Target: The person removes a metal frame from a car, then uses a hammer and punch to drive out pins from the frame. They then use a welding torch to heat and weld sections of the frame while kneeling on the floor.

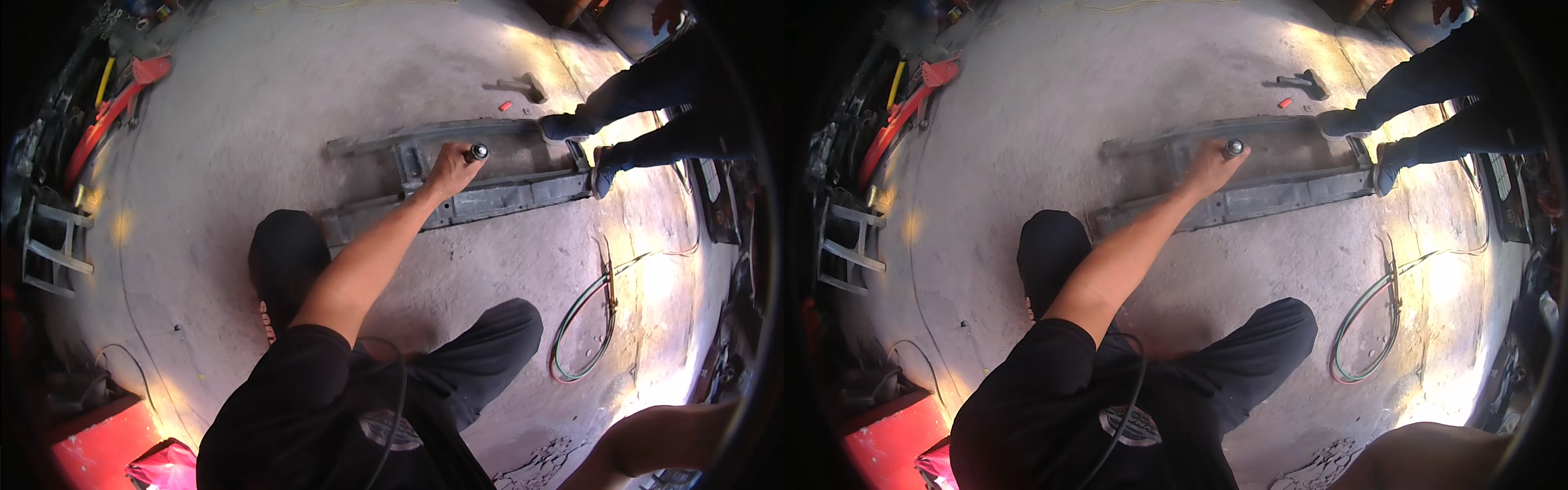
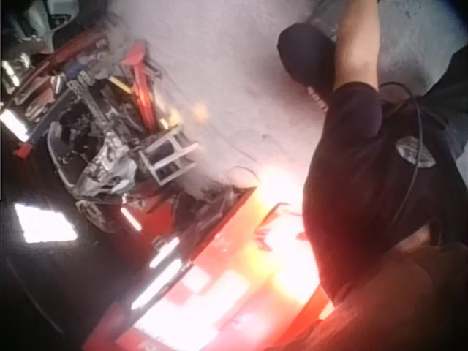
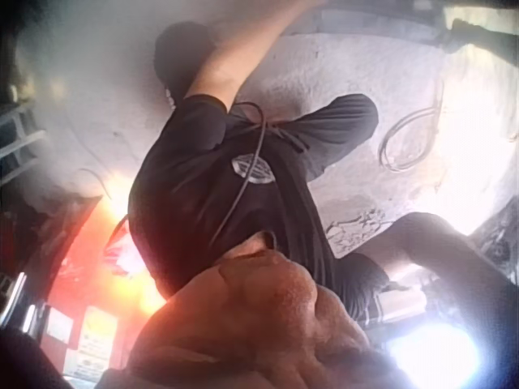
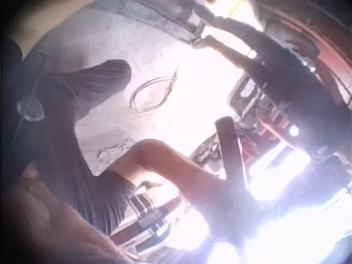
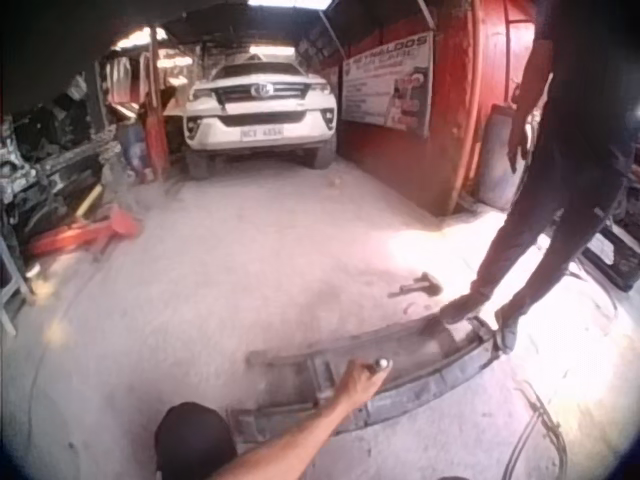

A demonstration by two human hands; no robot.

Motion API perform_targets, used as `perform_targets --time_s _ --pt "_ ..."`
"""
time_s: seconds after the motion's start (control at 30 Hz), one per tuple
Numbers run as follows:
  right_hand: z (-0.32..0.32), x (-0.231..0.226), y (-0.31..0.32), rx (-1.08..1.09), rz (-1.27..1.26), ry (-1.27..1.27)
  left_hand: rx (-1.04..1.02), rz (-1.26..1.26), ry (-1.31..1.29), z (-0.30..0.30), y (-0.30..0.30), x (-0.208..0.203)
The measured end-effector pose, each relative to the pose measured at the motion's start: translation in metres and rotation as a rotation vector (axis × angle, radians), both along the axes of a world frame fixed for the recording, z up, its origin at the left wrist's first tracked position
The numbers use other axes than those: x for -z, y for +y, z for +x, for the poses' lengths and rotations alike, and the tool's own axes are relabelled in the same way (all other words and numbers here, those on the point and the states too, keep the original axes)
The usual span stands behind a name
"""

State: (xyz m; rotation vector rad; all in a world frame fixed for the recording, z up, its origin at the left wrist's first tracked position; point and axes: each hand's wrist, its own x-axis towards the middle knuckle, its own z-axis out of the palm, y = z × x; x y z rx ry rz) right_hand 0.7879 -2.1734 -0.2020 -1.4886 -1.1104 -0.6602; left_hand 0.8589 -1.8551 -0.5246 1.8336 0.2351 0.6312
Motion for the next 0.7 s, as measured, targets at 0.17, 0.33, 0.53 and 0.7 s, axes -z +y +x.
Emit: perform_targets --time_s 0.17,0.33,0.53,0.7 --pt "0.020 0.116 0.027 0.087 -0.458 0.393 0.036 -0.041 -0.014 0.004 0.000 0.013" --pt "-0.007 0.183 0.038 0.132 -0.718 0.994 0.019 -0.085 -0.109 -0.001 -0.016 0.022" --pt "-0.038 0.179 0.027 0.189 -0.363 1.238 -0.047 -0.208 -0.068 0.000 0.039 -0.001" --pt "-0.056 0.209 0.029 0.177 -0.431 1.252 -0.102 -0.258 -0.072 -0.021 0.060 -0.021"
